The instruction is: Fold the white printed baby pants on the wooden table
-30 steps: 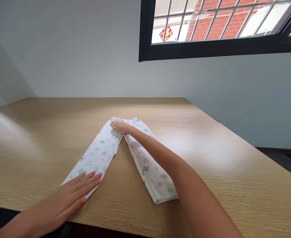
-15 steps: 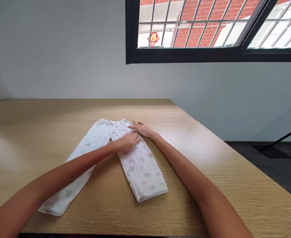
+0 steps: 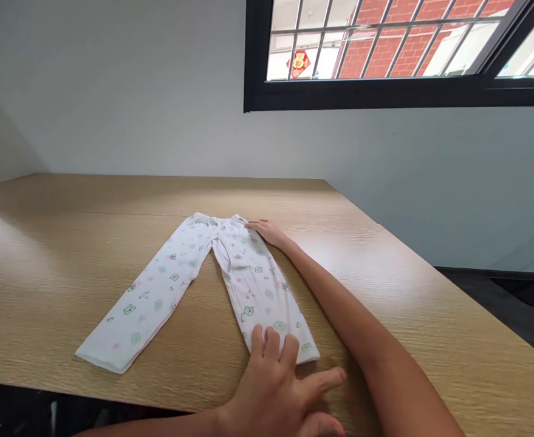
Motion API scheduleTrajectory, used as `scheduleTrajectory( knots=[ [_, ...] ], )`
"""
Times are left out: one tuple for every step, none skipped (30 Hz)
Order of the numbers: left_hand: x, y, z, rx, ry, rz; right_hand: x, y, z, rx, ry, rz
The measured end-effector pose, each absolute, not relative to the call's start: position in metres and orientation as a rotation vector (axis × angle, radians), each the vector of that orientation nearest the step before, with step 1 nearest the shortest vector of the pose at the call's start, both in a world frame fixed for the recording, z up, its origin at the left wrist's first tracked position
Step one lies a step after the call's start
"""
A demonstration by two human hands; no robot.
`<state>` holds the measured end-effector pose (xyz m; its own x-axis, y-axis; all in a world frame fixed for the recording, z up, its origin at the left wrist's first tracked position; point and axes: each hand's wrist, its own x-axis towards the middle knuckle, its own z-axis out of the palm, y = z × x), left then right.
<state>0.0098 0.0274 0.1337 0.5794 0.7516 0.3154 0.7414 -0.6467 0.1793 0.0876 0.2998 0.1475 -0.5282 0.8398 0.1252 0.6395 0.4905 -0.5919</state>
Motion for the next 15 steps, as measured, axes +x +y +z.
scheduleTrajectory(
  knots=[
    [0.013,0.029,0.137,2.752,1.322,0.535,0.089,0.300,0.149,-1.184,-2.303,0.741],
    [0.015,0.030,0.141,2.740,1.334,0.498,0.090,0.301,0.151,-1.168,-2.254,0.799],
    [0.016,0.031,0.144,2.720,1.348,0.460,0.090,0.301,0.153,-1.189,-2.198,0.853],
    [0.017,0.032,0.147,2.684,1.361,0.416,0.090,0.300,0.157,-1.239,-2.150,0.900],
    [0.016,0.033,0.150,2.635,1.370,0.366,0.089,0.299,0.161,-1.300,-2.128,0.943],
    [0.014,0.034,0.152,2.574,1.374,0.319,0.088,0.297,0.165,-1.355,-2.138,0.983],
    [0.011,0.036,0.155,2.513,1.366,0.290,0.086,0.294,0.169,-1.396,-2.169,1.021],
    [0.007,0.037,0.157,2.458,1.359,0.296,0.084,0.292,0.174,-1.422,-2.197,1.060],
    [0.002,0.039,0.159,2.408,1.353,0.350,0.081,0.289,0.177,-1.434,-2.198,1.103],
    [-0.005,0.039,0.161,2.347,1.367,0.454,0.078,0.287,0.181,-1.435,-2.153,1.155],
    [-0.014,0.040,0.165,2.278,1.397,0.584,0.074,0.285,0.185,-1.424,-2.074,1.202],
    [-0.025,0.039,0.169,2.208,1.433,0.711,0.069,0.285,0.188,-1.406,-1.982,1.237],
    [-0.039,0.037,0.174,2.130,1.478,0.820,0.063,0.285,0.192,-1.376,-1.900,1.259],
    [-0.055,0.034,0.179,2.046,1.539,0.908,0.055,0.285,0.197,-1.339,-1.845,1.271],
    [-0.073,0.030,0.185,1.960,1.618,0.975,0.046,0.286,0.202,-1.301,-1.816,1.274]
  ],
)
